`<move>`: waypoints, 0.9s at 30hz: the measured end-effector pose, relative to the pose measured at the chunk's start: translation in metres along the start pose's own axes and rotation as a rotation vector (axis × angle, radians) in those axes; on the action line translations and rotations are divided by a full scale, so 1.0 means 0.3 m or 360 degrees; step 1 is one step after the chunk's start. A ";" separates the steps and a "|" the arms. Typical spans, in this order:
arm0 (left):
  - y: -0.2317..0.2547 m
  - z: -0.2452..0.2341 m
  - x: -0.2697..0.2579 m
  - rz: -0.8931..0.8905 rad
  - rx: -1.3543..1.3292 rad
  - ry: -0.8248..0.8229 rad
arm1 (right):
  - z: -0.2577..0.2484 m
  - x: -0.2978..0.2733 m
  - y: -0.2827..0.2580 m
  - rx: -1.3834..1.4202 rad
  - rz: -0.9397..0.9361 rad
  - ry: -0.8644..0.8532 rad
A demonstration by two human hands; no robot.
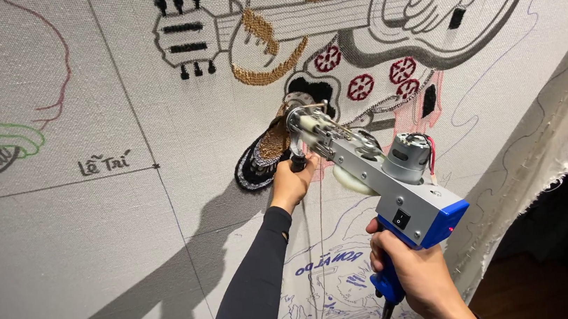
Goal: The person uses a tufting gun to create a rug design on a stretched canvas.
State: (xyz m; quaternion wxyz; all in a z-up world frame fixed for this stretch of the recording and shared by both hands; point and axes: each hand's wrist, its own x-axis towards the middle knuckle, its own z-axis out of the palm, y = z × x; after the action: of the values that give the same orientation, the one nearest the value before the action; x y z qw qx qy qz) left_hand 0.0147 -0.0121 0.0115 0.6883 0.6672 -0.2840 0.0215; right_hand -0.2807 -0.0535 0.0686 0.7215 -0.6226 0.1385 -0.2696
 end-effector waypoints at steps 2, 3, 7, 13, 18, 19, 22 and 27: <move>0.016 0.004 -0.002 -0.0073 0.0085 0.0011 | -0.004 0.001 0.001 -0.0012 -0.0024 -0.0012; 0.027 0.005 -0.001 -0.0146 0.0168 0.0028 | -0.007 0.004 -0.001 -0.0027 -0.0049 -0.0028; -0.001 0.010 0.018 0.0090 0.0082 0.0067 | 0.009 -0.004 -0.028 -0.0033 0.0021 0.0006; 0.040 -0.010 0.003 0.0072 0.0017 -0.0018 | 0.001 0.009 -0.008 0.0014 0.0080 0.0016; 0.062 -0.007 0.000 -0.0081 0.0053 0.0029 | -0.012 0.015 0.000 0.0021 -0.0076 -0.0038; 0.064 -0.008 0.001 -0.0080 0.0055 0.0029 | -0.008 0.013 -0.005 0.0023 -0.0077 -0.0039; 0.080 -0.010 0.006 -0.0055 0.0043 0.0009 | 0.003 0.010 -0.025 0.0024 -0.0021 0.0017; 0.091 -0.009 0.014 -0.0078 0.0161 0.0008 | 0.027 -0.002 -0.050 0.0038 0.0047 0.0047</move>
State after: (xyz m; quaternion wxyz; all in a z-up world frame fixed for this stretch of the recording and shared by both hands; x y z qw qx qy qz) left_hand 0.0082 -0.0080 0.0382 0.6547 0.7078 -0.2644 0.0208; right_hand -0.2802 -0.0476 0.0847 0.7306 -0.6078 0.1551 -0.2698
